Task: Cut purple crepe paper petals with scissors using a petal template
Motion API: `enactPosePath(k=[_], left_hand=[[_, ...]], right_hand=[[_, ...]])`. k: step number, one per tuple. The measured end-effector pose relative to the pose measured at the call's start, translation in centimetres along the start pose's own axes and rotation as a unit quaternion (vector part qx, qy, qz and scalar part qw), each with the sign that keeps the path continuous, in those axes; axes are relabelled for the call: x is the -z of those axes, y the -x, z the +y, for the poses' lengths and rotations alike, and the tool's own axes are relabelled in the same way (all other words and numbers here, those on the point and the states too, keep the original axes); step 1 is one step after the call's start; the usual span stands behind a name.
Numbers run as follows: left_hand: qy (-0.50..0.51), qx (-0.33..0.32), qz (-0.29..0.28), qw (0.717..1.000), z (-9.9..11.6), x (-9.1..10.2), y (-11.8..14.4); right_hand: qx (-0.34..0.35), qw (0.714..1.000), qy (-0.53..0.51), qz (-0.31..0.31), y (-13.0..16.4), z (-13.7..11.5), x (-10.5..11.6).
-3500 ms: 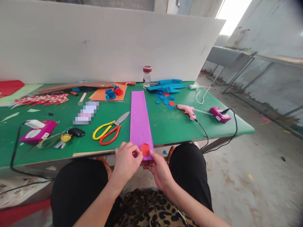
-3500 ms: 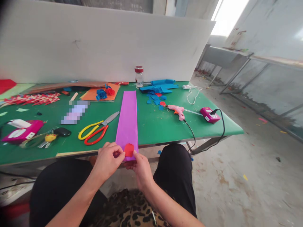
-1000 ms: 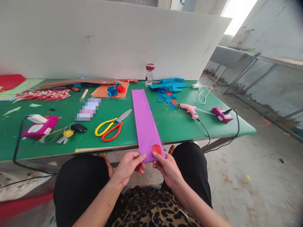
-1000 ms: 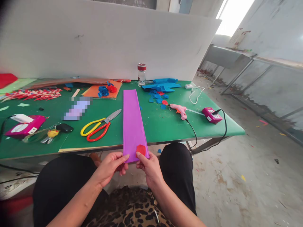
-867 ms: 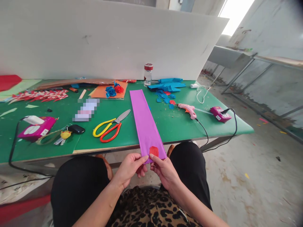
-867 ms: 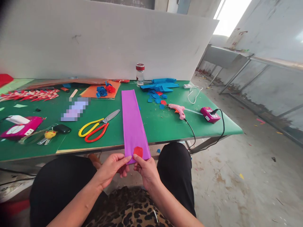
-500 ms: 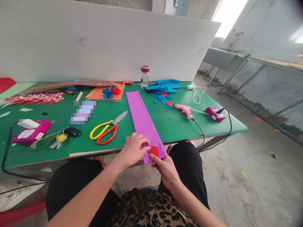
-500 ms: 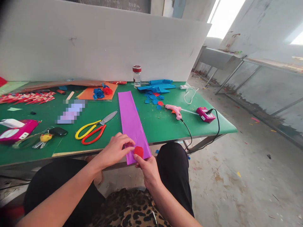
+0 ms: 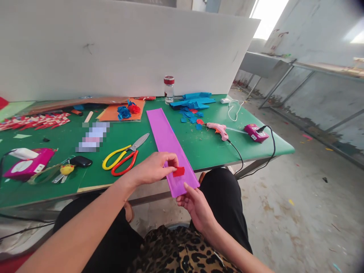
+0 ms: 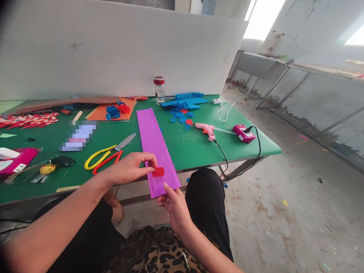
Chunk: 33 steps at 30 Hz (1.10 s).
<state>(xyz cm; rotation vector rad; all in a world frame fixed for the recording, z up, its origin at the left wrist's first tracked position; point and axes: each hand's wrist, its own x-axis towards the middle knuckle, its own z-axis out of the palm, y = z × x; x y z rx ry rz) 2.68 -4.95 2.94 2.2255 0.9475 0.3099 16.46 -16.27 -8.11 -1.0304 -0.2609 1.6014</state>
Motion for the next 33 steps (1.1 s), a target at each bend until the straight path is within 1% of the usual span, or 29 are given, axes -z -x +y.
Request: enactPosePath(k=[2, 4, 7, 11, 12, 13, 14, 15, 16, 17, 18, 19, 20, 21, 22, 23, 24, 25, 26, 27, 28, 29, 30, 31, 32, 33], left_hand=[[-0.021, -0.029, -0.048, 0.998, 0.3, 1.0, -0.1], [-0.037, -0.053, -0.090, 0.994, 0.4, 1.4, -0.4], [-0.048, -0.063, -0.124, 0.989, 0.1, 1.1, -1.2], [-0.049, -0.057, -0.192, 0.978, -0.3, 0.3, -2.3], [-0.047, -0.057, -0.191, 0.979, -0.3, 0.3, -2.3], [-0.043, -0.053, -0.171, 0.983, -0.3, 0.4, -2.2], [-0.040, -0.041, -0.135, 0.989, -0.4, 0.8, -2.0], [-0.035, -0.023, -0.092, 0.995, -0.7, 1.3, -1.6], [-0.028, -0.001, -0.050, 0.998, -1.0, 1.9, -1.1], [-0.022, 0.025, -0.019, 0.999, -1.6, 2.7, -0.6], [-0.014, 0.047, -0.005, 0.999, -2.2, 3.5, -0.1], [-0.008, 0.072, -0.009, 0.997, -3.0, 4.2, 0.4], [-0.010, 0.098, -0.028, 0.995, -3.8, 4.9, 0.7], [-0.019, 0.119, -0.050, 0.991, -4.6, 5.4, 0.9], [-0.038, 0.138, -0.071, 0.987, -5.2, 5.8, 1.0], [-0.063, 0.155, -0.087, 0.982, -5.8, 6.0, 1.0], [-0.089, 0.167, -0.094, 0.977, -6.3, 6.0, 0.8], [-0.114, 0.176, -0.094, 0.973, -6.7, 5.9, 0.6], [-0.136, 0.184, -0.087, 0.969, -7.0, 5.8, 0.4], [-0.153, 0.190, -0.076, 0.967, -7.2, 5.7, 0.3], [-0.166, 0.192, -0.066, 0.965, -7.4, 5.5, 0.2], [-0.177, 0.195, -0.053, 0.963, -7.6, 5.4, 0.1], [-0.190, 0.196, -0.038, 0.961, -7.6, 5.4, 0.2], [-0.204, 0.198, -0.019, 0.958, -7.6, 5.3, 0.3], [-0.219, 0.196, 0.005, 0.956, -7.4, 5.3, 0.5], [-0.232, 0.190, 0.036, 0.953, -7.1, 5.2, 0.7]], right_hand=[[0.005, 1.000, 0.026, 0.001, 0.0, 0.2, 0.0], [0.007, 0.999, 0.052, 0.004, -0.2, 0.4, 0.1], [0.007, 0.997, 0.072, 0.010, -0.6, 0.6, 0.1], [0.010, 0.996, 0.093, 0.010, -0.9, 0.9, 0.2], [0.014, 0.994, 0.109, 0.006, -0.8, 0.8, 0.3], [0.023, 0.990, 0.139, 0.001, -0.7, 0.8, 0.6], [0.043, 0.982, 0.186, 0.000, -0.5, 0.6, 1.0], [0.082, 0.965, 0.250, 0.009, -0.2, 0.5, 1.5], [0.141, 0.934, 0.326, 0.029, 0.1, 0.3, 2.1], [0.221, 0.886, 0.403, 0.057, 0.4, 0.1, 2.8], [0.311, 0.822, 0.469, 0.084, 0.7, -0.1, 3.4], [0.396, 0.750, 0.521, 0.098, 1.0, -0.2, 3.9], [0.466, 0.676, 0.562, 0.097, 1.2, -0.3, 4.2], [0.517, 0.610, 0.595, 0.082, 1.3, -0.4, 4.3], [0.548, 0.555, 0.622, 0.060, 1.2, -0.4, 4.2], [0.564, 0.513, 0.646, 0.040, 1.1, -0.4, 4.0], [0.570, 0.482, 0.665, 0.023, 0.9, -0.3, 3.6], [0.570, 0.465, 0.678, 0.011, 0.5, -0.3, 3.1], [0.566, 0.458, 0.686, 0.002, 0.2, -0.3, 2.6], [0.560, 0.461, 0.688, -0.005, -0.1, -0.3, 2.1], [0.554, 0.471, 0.686, -0.013, -0.4, -0.4, 1.7], [0.548, 0.491, 0.677, -0.017, -0.7, -0.5, 1.4], [0.541, 0.522, 0.659, -0.018, -0.9, -0.7, 1.1], [0.532, 0.563, 0.632, -0.016, -1.0, -0.9, 0.9], [0.518, 0.617, 0.593, -0.011, -1.1, -1.2, 0.7], [0.491, 0.681, 0.543, -0.001, -1.2, -1.6, 0.6]])
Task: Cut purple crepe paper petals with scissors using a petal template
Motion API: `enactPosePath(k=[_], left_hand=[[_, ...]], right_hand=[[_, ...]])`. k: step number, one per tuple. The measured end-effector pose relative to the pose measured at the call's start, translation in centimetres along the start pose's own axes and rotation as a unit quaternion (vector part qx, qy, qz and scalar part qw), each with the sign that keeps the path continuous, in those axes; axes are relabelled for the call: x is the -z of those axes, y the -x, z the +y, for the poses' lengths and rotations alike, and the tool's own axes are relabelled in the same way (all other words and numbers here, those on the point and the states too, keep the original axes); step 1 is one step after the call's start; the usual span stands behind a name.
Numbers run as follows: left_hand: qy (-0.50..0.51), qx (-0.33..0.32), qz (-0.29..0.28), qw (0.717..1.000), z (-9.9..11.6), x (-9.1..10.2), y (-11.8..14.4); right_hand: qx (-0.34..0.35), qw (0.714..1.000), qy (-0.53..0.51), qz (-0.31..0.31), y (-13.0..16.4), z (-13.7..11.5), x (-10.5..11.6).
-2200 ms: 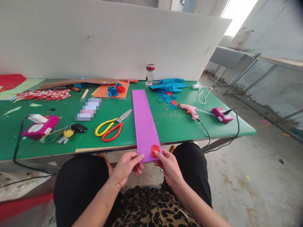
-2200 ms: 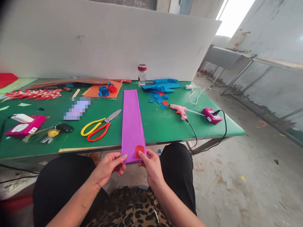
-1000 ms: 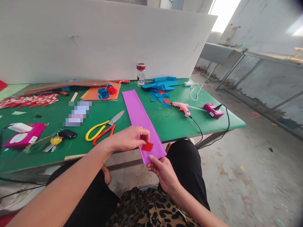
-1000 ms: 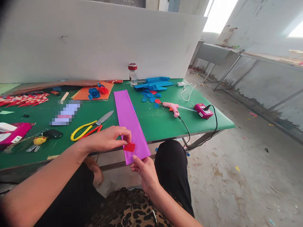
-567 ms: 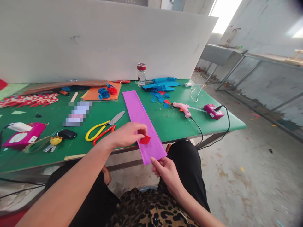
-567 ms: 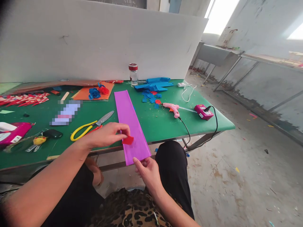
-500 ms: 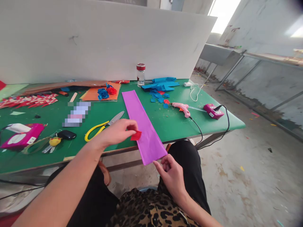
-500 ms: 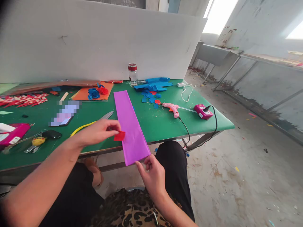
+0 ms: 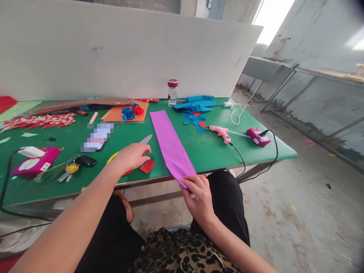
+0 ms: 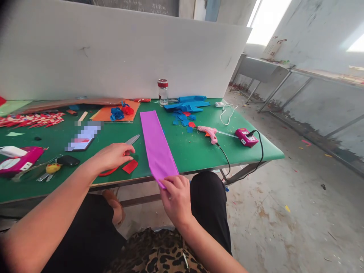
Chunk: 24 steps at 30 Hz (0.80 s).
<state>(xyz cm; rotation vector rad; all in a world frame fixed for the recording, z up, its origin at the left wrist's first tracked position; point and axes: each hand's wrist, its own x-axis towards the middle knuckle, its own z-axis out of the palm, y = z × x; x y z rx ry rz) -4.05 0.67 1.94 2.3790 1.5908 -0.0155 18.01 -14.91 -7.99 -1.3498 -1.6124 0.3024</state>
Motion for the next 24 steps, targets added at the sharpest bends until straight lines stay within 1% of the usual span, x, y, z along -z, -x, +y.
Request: enactPosePath(k=[1, 2, 3, 4, 5, 6, 7, 8, 9, 10, 11, 12, 14, 16, 17, 19, 24], left_hand=[[0.002, -0.001, 0.037, 0.999, 0.3, 0.0, 0.4], [0.016, -0.003, 0.074, 0.997, 0.8, -0.1, 0.8], [0.046, -0.009, 0.100, 0.994, 1.4, -0.4, 1.2], [0.092, -0.015, 0.114, 0.989, 2.2, -0.8, 1.6], [0.151, -0.020, 0.111, 0.982, 3.0, -1.3, 2.0], [0.219, -0.025, 0.090, 0.971, 3.9, -2.1, 2.3], [0.292, -0.022, 0.064, 0.954, 4.9, -2.9, 2.6], [0.364, -0.013, 0.034, 0.931, 5.9, -3.7, 2.9], [0.434, 0.001, 0.007, 0.901, 6.8, -4.6, 3.1], [0.494, 0.021, -0.015, 0.869, 7.8, -5.4, 3.3], [0.527, 0.033, -0.034, 0.849, 8.6, -6.2, 3.4], [0.556, 0.044, -0.051, 0.828, 9.4, -6.8, 3.6], [0.599, 0.064, -0.074, 0.794, 10.6, -7.8, 3.7], [0.632, 0.081, -0.077, 0.767, 11.2, -8.4, 3.7], [0.640, 0.087, -0.071, 0.760, 11.3, -8.6, 3.7], [0.644, 0.091, -0.053, 0.758, 11.3, -8.9, 3.7], [0.672, 0.098, -0.017, 0.733, 11.4, -9.5, 4.5]], right_hand=[[-0.069, 0.994, -0.077, 0.018, -0.3, 0.0, 0.2], [-0.147, 0.975, -0.161, 0.034, -0.7, 0.0, 0.5], [-0.224, 0.941, -0.247, 0.051, -1.1, 0.0, 0.8], [-0.295, 0.896, -0.326, 0.068, -1.5, 0.1, 1.1], [-0.352, 0.845, -0.394, 0.086, -1.9, 0.1, 1.4], [-0.392, 0.797, -0.448, 0.103, -2.2, 0.1, 1.7], [-0.417, 0.758, -0.488, 0.117, -2.5, 0.1, 2.0], [-0.432, 0.729, -0.516, 0.127, -2.7, 0.1, 2.2], [-0.439, 0.710, -0.534, 0.134, -2.8, 0.1, 2.3], [-0.440, 0.700, -0.545, 0.138, -2.8, 0.1, 2.4], [-0.437, 0.698, -0.551, 0.137, -2.7, 0.0, 2.4], [-0.430, 0.703, -0.552, 0.129, -2.6, -0.1, 2.3], [-0.411, 0.724, -0.545, 0.100, -2.2, -0.2, 2.0], [-0.395, 0.740, -0.539, 0.076, -1.8, -0.3, 1.7], [-0.391, 0.742, -0.540, 0.073, -1.7, -0.3, 1.6], [-0.390, 0.731, -0.553, 0.082, -1.6, -0.2, 1.6], [-0.416, 0.677, -0.595, 0.118, -0.9, 0.5, 2.6]])
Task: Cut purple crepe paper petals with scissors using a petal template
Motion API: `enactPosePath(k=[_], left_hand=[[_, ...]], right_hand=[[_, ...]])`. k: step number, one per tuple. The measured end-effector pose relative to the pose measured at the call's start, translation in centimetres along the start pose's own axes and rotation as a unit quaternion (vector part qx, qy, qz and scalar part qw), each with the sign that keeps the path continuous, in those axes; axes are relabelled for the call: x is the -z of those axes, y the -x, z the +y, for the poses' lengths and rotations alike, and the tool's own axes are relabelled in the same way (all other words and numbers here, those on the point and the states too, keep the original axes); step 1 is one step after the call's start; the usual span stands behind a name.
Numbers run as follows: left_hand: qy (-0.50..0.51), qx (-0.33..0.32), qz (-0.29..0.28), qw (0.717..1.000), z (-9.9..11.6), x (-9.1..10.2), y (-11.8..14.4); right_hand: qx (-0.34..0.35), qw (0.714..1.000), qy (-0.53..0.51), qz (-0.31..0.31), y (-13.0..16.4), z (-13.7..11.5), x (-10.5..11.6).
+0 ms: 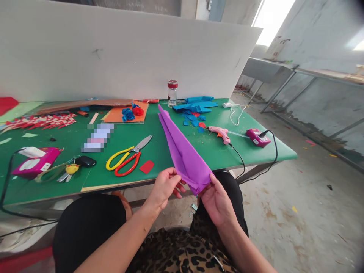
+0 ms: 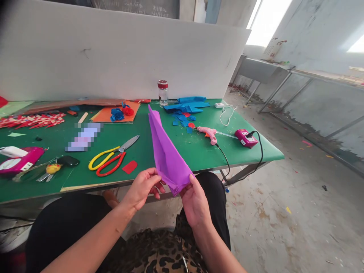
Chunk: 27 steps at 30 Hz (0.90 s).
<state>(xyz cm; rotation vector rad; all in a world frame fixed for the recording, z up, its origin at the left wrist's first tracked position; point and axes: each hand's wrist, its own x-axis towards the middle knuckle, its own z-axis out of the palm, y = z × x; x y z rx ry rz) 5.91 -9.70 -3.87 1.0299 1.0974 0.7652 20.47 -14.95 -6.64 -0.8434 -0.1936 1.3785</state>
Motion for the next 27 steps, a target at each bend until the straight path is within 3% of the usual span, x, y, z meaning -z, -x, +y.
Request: enactPosePath(k=[4, 8, 13, 15, 17, 19, 22, 24, 27], left_hand=[[0.032, 0.000, -0.009, 0.999, -1.2, -0.8, 1.2], [0.001, -0.008, -0.003, 1.000, -1.9, -1.2, 1.8], [-0.040, -0.020, 0.008, 0.999, -1.8, -0.5, 2.0], [-0.096, -0.071, 0.050, 0.992, -1.5, 0.0, 2.2], [-0.204, -0.149, 0.073, 0.965, -0.9, 0.4, 2.5], [-0.337, -0.199, 0.024, 0.920, -0.3, 0.7, 2.8], [-0.475, -0.206, -0.074, 0.852, 0.7, 0.8, 3.0], [-0.515, -0.208, -0.088, 0.827, 1.1, 0.6, 2.9], [-0.543, -0.205, -0.085, 0.810, 1.4, 0.5, 2.7]], right_hand=[[-0.003, 1.000, 0.005, 0.031, 0.6, -0.6, 2.2], [-0.021, 0.997, 0.078, 0.012, 1.1, -1.3, 3.6], [-0.021, 0.986, 0.165, -0.012, 1.0, -1.3, 3.2], [-0.010, 0.982, 0.187, -0.017, 0.9, -1.0, 2.6], [-0.001, 0.980, 0.196, -0.018, 0.8, -0.7, 1.9], [0.003, 0.980, 0.200, -0.021, 0.7, -0.5, 1.3], [0.009, 0.979, 0.203, -0.030, 0.7, -0.4, 0.8], [0.009, 0.977, 0.208, -0.037, 0.8, -0.4, 0.8], [0.003, 0.975, 0.219, -0.049, 1.0, -0.6, 1.0]])
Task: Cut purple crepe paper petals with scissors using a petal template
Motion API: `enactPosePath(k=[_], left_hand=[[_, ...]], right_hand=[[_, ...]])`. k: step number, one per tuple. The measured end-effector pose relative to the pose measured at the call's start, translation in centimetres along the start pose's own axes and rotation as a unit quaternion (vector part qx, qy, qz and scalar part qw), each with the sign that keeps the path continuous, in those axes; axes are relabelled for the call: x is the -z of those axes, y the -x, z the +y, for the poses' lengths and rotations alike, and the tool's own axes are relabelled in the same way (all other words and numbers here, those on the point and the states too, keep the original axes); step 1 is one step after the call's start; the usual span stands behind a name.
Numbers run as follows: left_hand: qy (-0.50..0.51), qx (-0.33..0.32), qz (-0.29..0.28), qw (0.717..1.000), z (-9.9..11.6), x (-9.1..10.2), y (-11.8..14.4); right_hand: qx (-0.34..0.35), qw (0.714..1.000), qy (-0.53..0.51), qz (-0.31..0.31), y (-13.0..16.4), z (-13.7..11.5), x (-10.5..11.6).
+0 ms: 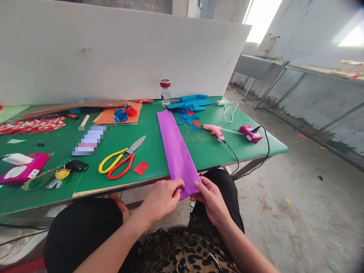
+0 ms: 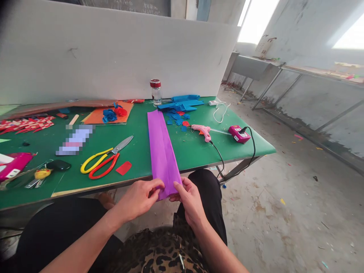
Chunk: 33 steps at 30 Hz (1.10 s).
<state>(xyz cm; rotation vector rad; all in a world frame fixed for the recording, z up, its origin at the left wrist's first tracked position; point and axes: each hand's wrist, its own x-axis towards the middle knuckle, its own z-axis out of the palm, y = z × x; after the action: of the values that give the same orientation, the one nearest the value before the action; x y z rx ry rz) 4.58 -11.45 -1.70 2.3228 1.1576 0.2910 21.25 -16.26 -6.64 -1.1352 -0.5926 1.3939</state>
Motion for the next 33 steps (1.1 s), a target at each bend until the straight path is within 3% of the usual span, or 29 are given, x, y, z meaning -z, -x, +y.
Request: enactPosePath(k=[4, 11, 15, 17, 20, 24, 29, 33], left_hand=[[-0.045, -0.024, 0.019, 0.999, 0.1, 0.2, -0.3], [-0.123, -0.076, -0.015, 0.989, 0.1, 0.0, -1.3], [-0.082, -0.073, 0.036, 0.993, -0.8, 0.3, -0.8], [-0.035, -0.057, 0.070, 0.995, -1.3, 0.3, -0.4], [0.033, -0.046, 0.105, 0.993, -1.9, 0.1, 0.0], [0.055, -0.044, 0.152, 0.986, -1.9, -0.2, 0.2], [0.031, -0.064, 0.226, 0.971, -1.6, 0.4, 0.6], [0.003, -0.087, 0.250, 0.964, -2.0, 0.6, 0.9]], right_hand=[[-0.004, 1.000, 0.004, 0.002, 0.2, 0.0, 0.3], [0.005, 1.000, -0.004, 0.002, 0.2, -0.1, 0.0], [0.036, 0.999, -0.001, 0.014, 0.3, -0.2, 0.3], [0.076, 0.997, 0.029, -0.010, 0.5, -0.3, 0.6], [0.181, 0.965, 0.184, -0.049, 0.5, -0.4, 0.7], [0.312, 0.884, 0.347, 0.022, 0.2, -0.1, 0.2], [0.322, 0.873, 0.362, 0.055, -0.3, -0.3, -0.3], [0.318, 0.870, 0.371, 0.060, -0.5, -0.5, -0.3]])
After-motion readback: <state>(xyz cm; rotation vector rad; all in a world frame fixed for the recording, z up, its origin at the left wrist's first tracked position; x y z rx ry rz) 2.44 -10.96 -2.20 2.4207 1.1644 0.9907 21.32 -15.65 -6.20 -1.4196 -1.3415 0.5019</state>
